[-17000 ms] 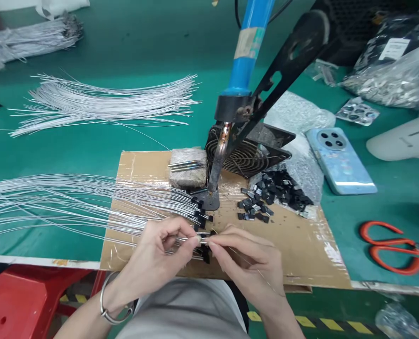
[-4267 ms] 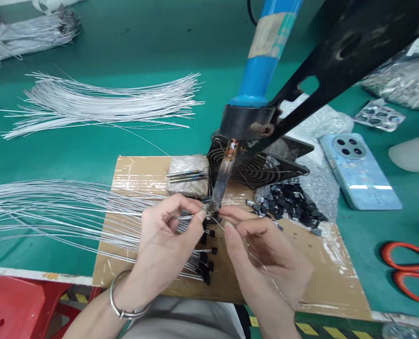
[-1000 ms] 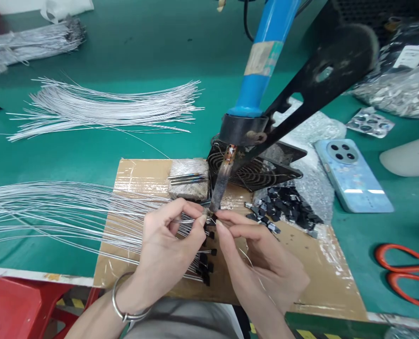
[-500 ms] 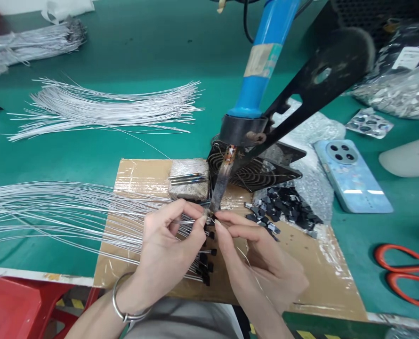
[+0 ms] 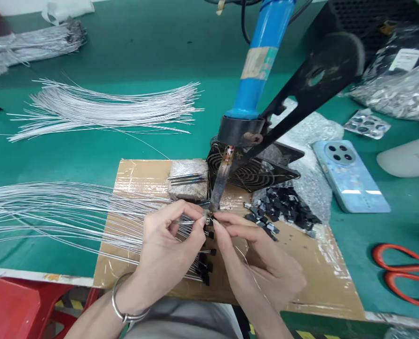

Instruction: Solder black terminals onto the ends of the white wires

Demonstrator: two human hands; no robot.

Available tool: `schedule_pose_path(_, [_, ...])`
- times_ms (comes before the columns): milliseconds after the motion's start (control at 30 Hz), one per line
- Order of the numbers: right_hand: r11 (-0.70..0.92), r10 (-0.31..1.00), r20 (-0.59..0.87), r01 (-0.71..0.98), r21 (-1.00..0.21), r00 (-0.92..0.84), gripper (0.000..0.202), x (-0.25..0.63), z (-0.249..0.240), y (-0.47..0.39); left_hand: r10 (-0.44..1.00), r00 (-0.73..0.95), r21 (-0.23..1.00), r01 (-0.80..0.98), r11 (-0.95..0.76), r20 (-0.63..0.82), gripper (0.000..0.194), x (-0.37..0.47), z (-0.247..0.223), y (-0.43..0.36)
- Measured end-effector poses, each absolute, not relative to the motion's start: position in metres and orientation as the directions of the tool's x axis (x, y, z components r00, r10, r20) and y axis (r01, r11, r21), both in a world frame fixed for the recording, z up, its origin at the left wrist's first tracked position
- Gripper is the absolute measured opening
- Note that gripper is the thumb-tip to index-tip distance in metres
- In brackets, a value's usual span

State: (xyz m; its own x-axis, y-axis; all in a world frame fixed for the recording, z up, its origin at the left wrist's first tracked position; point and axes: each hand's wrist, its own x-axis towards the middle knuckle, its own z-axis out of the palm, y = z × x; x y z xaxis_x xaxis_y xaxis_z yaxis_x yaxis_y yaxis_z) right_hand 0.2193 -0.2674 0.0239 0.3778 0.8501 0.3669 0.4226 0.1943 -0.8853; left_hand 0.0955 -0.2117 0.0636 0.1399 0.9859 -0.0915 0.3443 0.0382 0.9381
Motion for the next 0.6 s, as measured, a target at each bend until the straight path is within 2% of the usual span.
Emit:
schedule_pose_path(333, [0.179,0.843,0.35,0.402,-0.898,0.409,0.021,0.2173,0.0237,-0.2672,0.985,0.133,0.929,0.365,0.058,-0.114,0.014,0.0958,0.0633,-0.2102])
schedule_pose_path(533, [0.146,0.865,0.256,0.274,-0.951,0.431,0.013,0.2148,0.0191,-0.268,0.968,0.168,0.928,0.355,0.116,-0.185,0.011,0.0933,0.0586,-0.2115])
schedule_pose_path(600, [0.093,0.834,0.22,0.265,-0.96,0.505,0.009,0.2171,0.0178,-0.2677,0.964,0.172,0.925,0.357,0.13,-0.202,0.011,0.0924,0.0582,-0.212])
